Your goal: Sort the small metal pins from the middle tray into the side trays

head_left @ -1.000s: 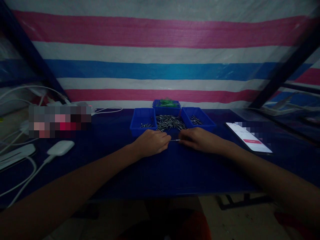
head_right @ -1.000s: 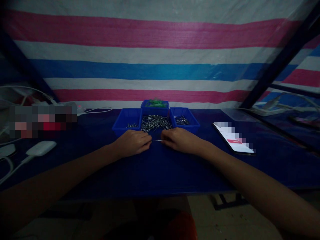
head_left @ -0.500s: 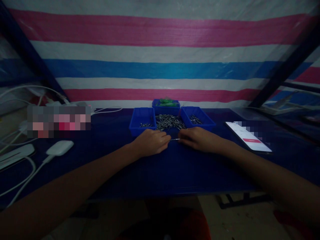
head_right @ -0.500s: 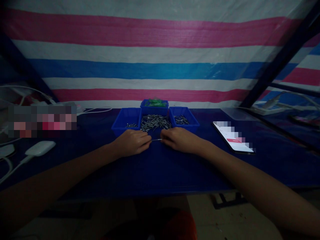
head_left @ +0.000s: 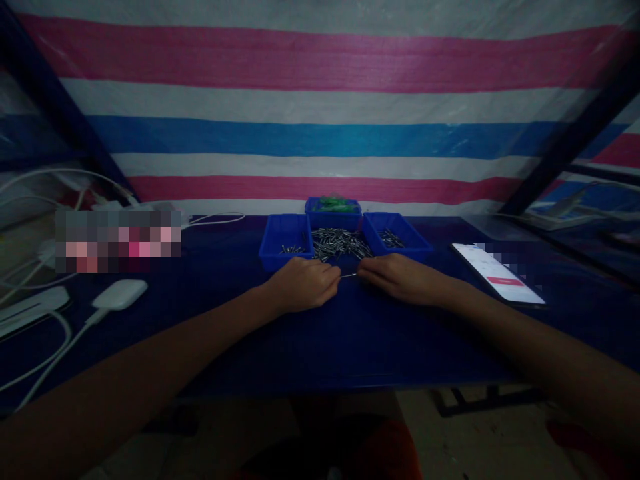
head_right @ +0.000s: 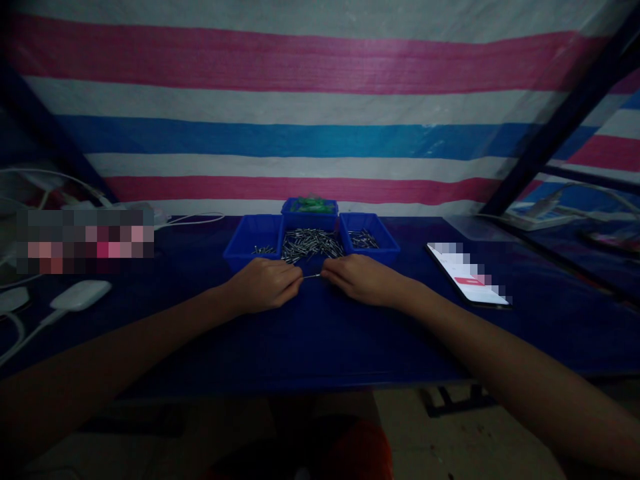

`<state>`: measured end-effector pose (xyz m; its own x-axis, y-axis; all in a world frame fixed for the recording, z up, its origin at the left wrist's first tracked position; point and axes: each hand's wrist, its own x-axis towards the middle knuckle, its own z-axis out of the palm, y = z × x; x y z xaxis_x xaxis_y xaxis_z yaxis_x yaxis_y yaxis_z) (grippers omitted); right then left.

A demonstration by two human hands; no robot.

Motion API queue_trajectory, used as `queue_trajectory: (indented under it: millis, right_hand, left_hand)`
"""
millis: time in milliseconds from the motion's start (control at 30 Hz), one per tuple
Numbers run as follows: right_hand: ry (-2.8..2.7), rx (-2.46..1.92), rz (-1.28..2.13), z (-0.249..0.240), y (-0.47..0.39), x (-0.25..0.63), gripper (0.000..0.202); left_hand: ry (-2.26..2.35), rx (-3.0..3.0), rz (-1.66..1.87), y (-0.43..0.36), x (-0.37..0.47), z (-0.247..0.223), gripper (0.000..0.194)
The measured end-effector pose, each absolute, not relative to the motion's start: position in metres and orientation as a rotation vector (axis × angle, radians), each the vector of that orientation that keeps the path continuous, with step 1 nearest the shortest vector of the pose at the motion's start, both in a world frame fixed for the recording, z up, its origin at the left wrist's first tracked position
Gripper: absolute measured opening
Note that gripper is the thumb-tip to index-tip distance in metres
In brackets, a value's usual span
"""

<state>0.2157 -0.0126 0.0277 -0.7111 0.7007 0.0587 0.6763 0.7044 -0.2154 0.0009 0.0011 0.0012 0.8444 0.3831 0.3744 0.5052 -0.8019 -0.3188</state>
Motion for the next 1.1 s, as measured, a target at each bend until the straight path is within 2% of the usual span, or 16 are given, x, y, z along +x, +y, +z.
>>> queue_trajectory:
  millis: [700, 1100]
  right_hand:
    - [-2.764, -1.069, 0.294, 0.0262, -0.0124, 0.2173, 0.005]
    - [-2.782, -1.094, 0.282, 0.0267, -0.0135, 0.2170, 0.016]
  left_hand:
    - [-0.582, -2.582, -0.399, 0.0018, -0.0011, 0.0005, 0.013]
    - [-0.614, -2.611, -0.408, 0.0022, -0.0005, 0.0012, 0.018]
